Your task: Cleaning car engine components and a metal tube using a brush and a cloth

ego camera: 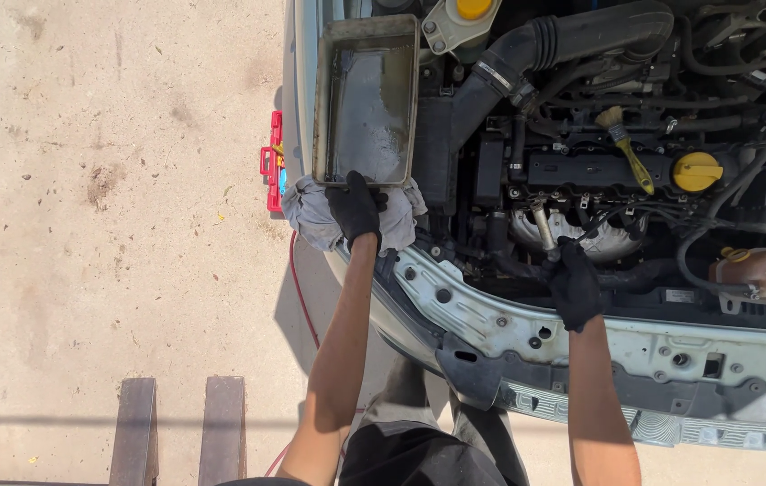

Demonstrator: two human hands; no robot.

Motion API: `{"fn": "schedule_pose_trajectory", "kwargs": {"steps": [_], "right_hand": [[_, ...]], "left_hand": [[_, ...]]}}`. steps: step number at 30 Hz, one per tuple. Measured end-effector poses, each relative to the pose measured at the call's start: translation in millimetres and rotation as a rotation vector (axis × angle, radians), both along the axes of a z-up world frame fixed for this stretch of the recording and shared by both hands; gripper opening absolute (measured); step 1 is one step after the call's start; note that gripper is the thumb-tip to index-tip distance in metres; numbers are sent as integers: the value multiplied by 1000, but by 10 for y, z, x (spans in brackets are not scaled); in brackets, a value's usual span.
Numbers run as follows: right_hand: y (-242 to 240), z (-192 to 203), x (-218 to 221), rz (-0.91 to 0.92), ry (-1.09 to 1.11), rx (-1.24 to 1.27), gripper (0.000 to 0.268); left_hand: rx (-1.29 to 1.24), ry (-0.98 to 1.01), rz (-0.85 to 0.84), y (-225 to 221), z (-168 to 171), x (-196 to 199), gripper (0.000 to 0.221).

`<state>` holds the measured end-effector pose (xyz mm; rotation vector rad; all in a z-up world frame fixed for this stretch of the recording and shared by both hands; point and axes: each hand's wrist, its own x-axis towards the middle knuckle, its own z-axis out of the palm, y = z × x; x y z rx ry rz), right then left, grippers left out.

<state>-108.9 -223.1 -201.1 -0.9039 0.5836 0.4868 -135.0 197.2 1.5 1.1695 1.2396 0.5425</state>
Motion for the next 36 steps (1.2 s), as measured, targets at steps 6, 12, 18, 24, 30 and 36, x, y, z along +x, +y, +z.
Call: {"fn": "schedule_pose_trajectory", "kwargs": {"steps": [6, 12, 18, 24, 30, 36], "right_hand": [[-124, -130, -22, 13, 7, 7, 19], [-90, -55, -52, 0, 9, -35, 20], [58, 299, -72, 7, 7, -25, 23], [46, 266, -50, 24, -13, -25, 20], [57, 270, -67, -9, -9, -12, 23], [32, 237, -32, -7, -18, 31, 19]], "left_hand": [[38, -14, -179, -102, 348, -93, 48], [590, 413, -506, -200, 381, -515, 72], [765, 457, -572, -278, 304, -598, 82], [1069, 777, -729, -343, 43, -673, 91], [1023, 759, -868, -88, -37, -592, 52], [963, 643, -872, 325, -441, -686, 51]]}}
